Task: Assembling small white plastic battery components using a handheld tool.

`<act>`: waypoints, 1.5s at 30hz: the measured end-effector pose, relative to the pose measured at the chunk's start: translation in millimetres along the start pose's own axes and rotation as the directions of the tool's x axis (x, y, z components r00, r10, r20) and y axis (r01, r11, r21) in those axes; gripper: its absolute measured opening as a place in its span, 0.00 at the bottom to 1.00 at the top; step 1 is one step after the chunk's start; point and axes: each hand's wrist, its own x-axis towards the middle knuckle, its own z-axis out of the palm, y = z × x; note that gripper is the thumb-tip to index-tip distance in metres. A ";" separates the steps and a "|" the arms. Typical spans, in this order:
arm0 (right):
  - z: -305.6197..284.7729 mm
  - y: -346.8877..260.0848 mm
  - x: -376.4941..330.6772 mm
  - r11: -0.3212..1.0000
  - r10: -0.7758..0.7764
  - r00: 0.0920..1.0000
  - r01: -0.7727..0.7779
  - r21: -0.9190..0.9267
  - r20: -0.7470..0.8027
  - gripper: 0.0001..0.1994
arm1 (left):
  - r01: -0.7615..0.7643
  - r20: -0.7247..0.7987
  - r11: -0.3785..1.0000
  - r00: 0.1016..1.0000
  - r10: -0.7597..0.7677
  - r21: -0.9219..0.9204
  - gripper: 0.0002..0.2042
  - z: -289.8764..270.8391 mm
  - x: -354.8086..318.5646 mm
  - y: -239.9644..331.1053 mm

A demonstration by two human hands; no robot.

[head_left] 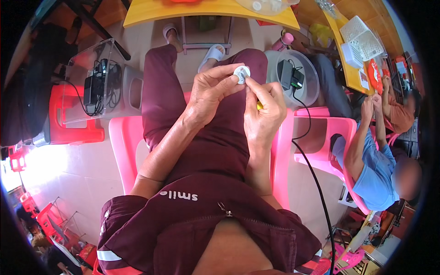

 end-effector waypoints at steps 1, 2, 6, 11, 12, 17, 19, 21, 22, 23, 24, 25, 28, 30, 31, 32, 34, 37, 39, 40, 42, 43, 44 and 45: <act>0.3 0.3 -0.2 1.000 -0.002 1.000 0.002 0.000 -0.001 0.13 | 0.005 -0.010 1.000 1.000 -0.005 0.016 0.13 1.0 -0.3 1.2; 0.4 0.5 -0.4 1.000 -0.004 1.000 0.004 0.000 -0.002 0.13 | 0.010 -0.021 0.999 1.000 -0.010 0.033 0.13 1.4 -0.5 1.5; 1.4 1.9 -0.3 1.000 -0.018 1.000 0.018 0.000 -0.003 0.13 | 0.000 -0.015 0.999 1.000 0.000 0.044 0.13 0.2 0.1 -0.2; 2.3 2.4 -0.5 0.998 -0.019 1.000 0.020 0.054 -0.011 0.12 | -0.002 -0.018 0.997 1.000 0.004 0.071 0.13 0.5 -0.6 0.7; 2.1 3.0 -0.2 0.998 -0.020 1.000 0.021 0.054 -0.011 0.12 | -0.003 -0.018 0.997 1.000 0.005 0.071 0.13 0.9 -0.4 0.6; 1.5 4.5 0.8 0.996 -0.026 1.000 0.026 0.082 -0.005 0.12 | -0.005 -0.011 0.998 1.000 0.006 0.067 0.13 1.6 -0.4 0.5; 1.7 4.1 0.6 0.996 -0.026 1.000 0.027 0.081 -0.005 0.12 | -0.014 -0.006 0.996 1.000 0.015 0.082 0.13 2.0 -0.4 0.7; 1.7 3.3 0.3 0.996 -0.026 1.000 0.027 0.080 -0.005 0.12 | -0.024 -0.001 0.995 1.000 0.024 0.098 0.13 2.7 -0.5 1.2; 1.3 2.5 0.2 0.996 -0.005 1.000 0.005 0.088 0.002 0.11 | -0.028 0.003 0.993 1.000 0.028 0.116 0.13 3.3 -0.6 1.7; 1.2 2.0 0.0 0.995 0.015 1.000 -0.016 0.096 0.009 0.11 | -0.032 0.008 0.990 0.999 0.031 0.135 0.12 3.8 -0.7 2.1; 1.4 2.1 -0.2 0.995 0.016 1.000 -0.016 0.096 0.009 0.11 | -0.032 0.008 0.990 0.999 0.031 0.135 0.12 4.4 -0.7 2.3; 1.8 2.5 -0.6 0.995 0.027 1.000 -0.027 0.100 0.007 0.10 | -0.055 0.021 0.984 0.998 0.052 0.172 0.12 5.1 -0.8 2.4; 4.1 4.3 -1.2 0.994 0.039 0.999 -0.038 0.106 -0.001 0.09 | -0.167 0.080 0.947 0.985 0.151 0.273 0.12 4.3 0.5 -3.5; 4.0 4.9 -0.9 0.994 0.041 0.999 -0.040 0.106 -0.008 0.09 | -0.245 0.128 0.917 0.968 0.214 0.314 0.12 6.0 0.0 -6.3; 2.7 5.4 -0.4 0.993 0.060 0.998 -0.060 0.101 -0.003 0.09 | -0.244 0.129 0.918 0.968 0.213 0.314 0.12 7.1 0.2 -7.3; 1.2 5.5 0.1 0.992 0.079 0.997 -0.079 0.097 0.002 0.08 | -0.214 0.107 0.933 0.976 0.191 0.290 0.12 8.2 0.5 -8.4; -4.0 1.3 1.7 0.995 0.090 0.996 -0.091 0.033 0.029 0.09 | -0.188 0.081 0.945 0.982 0.172 0.266 0.12 8.4 0.5 -8.2; -12.1 1.0 2.6 0.994 0.096 0.994 -0.092 -0.058 0.059 0.10 | -0.020 -0.023 0.988 0.999 0.024 0.155 0.12 5.6 0.6 -6.3; -14.0 0.8 3.3 0.993 0.089 0.994 -0.084 -0.082 0.065 0.11 | 0.013 -0.034 0.998 0.999 -0.011 0.067 0.12 -0.2 3.0 -4.4; -13.9 0.5 3.9 0.995 0.086 0.995 -0.083 -0.060 0.058 0.11 | 0.015 -0.033 0.998 0.999 -0.013 0.068 0.12 -1.2 2.4 -3.3; -12.9 0.4 4.1 0.996 0.085 0.995 -0.083 -0.038 0.050 0.12 | 0.081 -0.015 0.995 0.997 -0.081 -0.054 0.13 -1.5 1.8 -1.3; -11.6 0.3 3.6 0.996 0.085 0.995 -0.083 -0.030 0.050 0.12 | 0.083 -0.014 0.995 0.996 -0.083 -0.054 0.13 -1.4 2.0 -1.6; -10.8 0.0 3.2 0.996 0.084 0.995 -0.083 -0.022 0.051 0.12 | 0.104 -0.002 0.991 0.995 -0.105 -0.083 0.13 -1.3 2.4 -2.0; -10.3 -0.4 3.2 0.996 0.084 0.995 -0.083 -0.022 0.052 0.12 | 0.124 0.009 0.986 0.992 -0.124 -0.113 0.13 -1.4 2.6 -2.2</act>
